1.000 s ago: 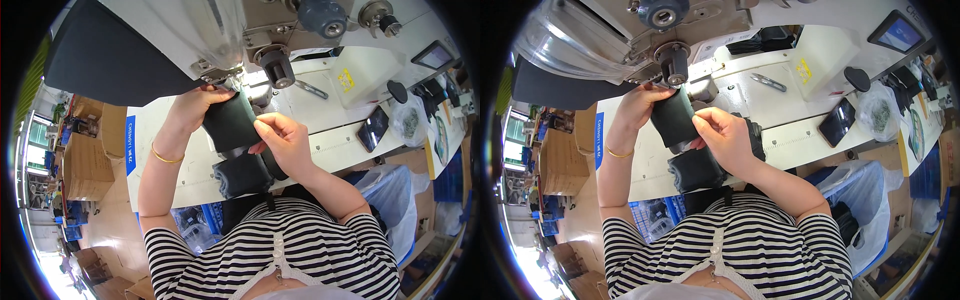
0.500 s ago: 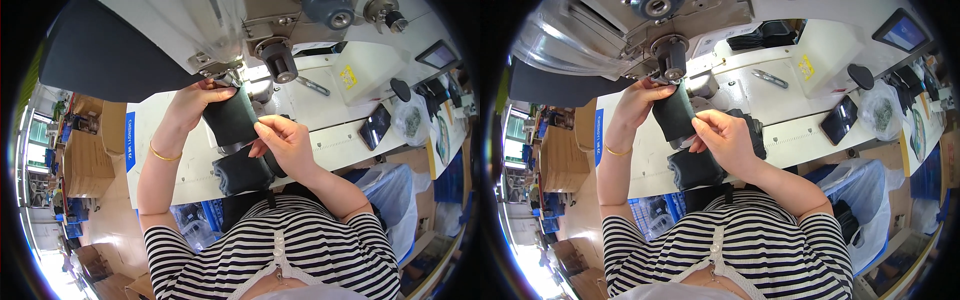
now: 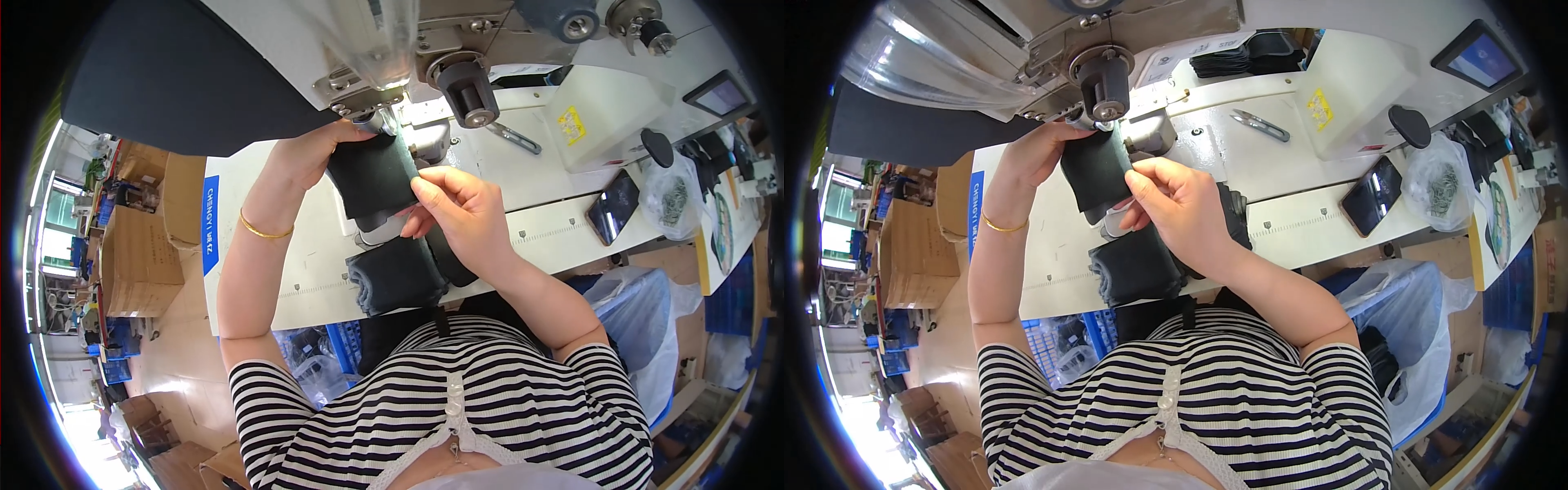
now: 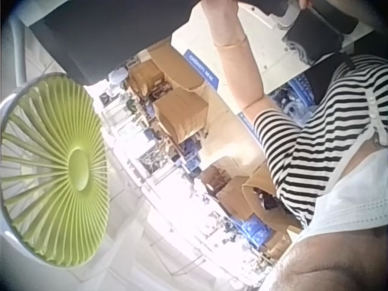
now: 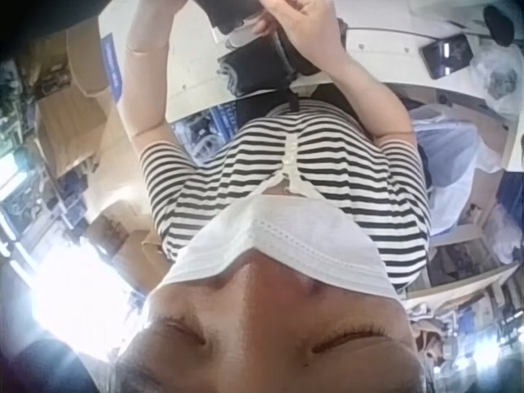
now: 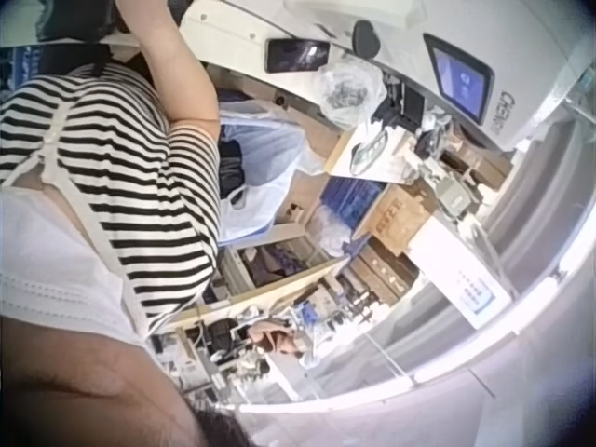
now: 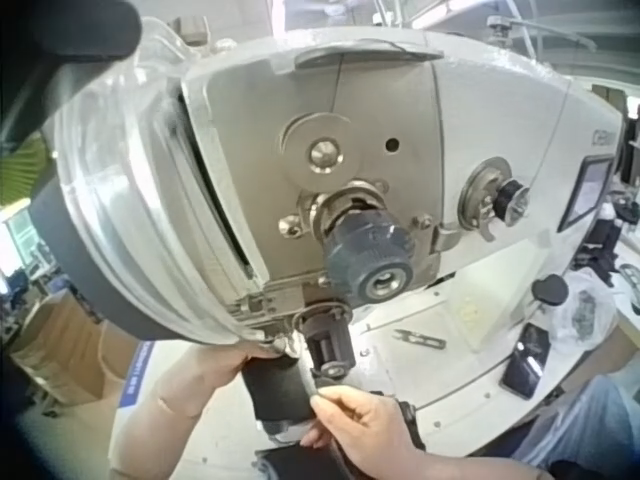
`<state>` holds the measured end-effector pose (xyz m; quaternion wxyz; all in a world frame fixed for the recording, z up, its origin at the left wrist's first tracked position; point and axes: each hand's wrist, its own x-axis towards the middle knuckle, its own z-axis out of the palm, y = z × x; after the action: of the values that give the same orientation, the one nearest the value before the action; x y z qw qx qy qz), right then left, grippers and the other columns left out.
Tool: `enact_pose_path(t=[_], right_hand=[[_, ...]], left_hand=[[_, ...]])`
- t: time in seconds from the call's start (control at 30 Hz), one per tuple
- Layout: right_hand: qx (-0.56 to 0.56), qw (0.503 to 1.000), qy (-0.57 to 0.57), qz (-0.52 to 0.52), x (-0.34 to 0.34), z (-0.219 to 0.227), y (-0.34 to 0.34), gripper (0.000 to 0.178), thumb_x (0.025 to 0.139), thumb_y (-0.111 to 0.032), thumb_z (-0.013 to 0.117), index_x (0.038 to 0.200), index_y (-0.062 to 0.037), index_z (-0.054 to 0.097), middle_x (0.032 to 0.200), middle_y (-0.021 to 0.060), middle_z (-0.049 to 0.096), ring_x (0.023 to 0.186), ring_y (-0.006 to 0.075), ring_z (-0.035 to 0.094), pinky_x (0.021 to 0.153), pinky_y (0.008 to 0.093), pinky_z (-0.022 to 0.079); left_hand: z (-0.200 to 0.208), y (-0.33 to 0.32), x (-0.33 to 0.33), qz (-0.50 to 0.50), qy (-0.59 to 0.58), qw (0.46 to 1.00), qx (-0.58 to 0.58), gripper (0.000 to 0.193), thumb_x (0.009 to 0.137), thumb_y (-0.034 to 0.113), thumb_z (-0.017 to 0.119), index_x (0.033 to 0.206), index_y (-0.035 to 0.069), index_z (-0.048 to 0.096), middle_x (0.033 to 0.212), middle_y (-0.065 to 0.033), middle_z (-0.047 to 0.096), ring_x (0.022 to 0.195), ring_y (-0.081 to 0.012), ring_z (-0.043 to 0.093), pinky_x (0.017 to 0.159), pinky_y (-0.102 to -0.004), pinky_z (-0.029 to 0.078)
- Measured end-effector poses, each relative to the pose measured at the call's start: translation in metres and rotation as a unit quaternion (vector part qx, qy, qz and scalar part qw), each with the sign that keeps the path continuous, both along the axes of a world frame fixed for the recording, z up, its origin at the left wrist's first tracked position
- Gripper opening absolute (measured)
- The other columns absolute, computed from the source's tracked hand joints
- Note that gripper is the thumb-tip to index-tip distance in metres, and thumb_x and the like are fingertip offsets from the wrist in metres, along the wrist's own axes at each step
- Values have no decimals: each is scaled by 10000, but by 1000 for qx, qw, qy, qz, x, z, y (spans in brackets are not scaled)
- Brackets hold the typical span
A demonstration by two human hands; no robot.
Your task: Sew together black fabric shoe components using an industrial sewing machine.
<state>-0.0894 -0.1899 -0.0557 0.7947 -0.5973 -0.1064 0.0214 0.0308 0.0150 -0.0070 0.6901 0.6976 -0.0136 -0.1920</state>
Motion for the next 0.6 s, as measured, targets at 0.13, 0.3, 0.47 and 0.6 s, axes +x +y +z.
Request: enact_pose_path(t=[0.13,0.3,0.47,0.6], right_hand=[[1,1000,-1,1,6,3,1,237,1005,-143,588,1101,67,643,805,99,696,678,149,700,604,251,562],[1,1000,-8,1,14,3,2,233,1006,-142,583,1094,64,645,821,102,706,673,146,696,603,255,566],[17,1000,6,-9,19,9,6,214,1004,-134,553,1010,47,666,782,75,711,641,94,670,609,233,557],[13,1000,2,-6,18,9,8,238,1009,-144,575,1102,62,648,854,123,731,677,133,696,607,248,567]], left_hand=[[-8,3,6,8,-62,997,-35,350,775,-101,709,1106,5,669,1083,-72,672,985,-188,623,891,-317,521],[-5,3,9,-1,-128,990,-59,321,796,-100,699,1095,13,666,1060,-70,667,964,-185,622,861,-318,534],[-11,9,20,-36,-177,979,-96,263,844,-49,684,1097,16,664,1051,-65,670,955,-179,621,832,-312,535],[5,1,10,13,-265,929,259,342,889,90,702,1221,48,633,1207,-70,661,1137,-199,587,990,-334,457]])
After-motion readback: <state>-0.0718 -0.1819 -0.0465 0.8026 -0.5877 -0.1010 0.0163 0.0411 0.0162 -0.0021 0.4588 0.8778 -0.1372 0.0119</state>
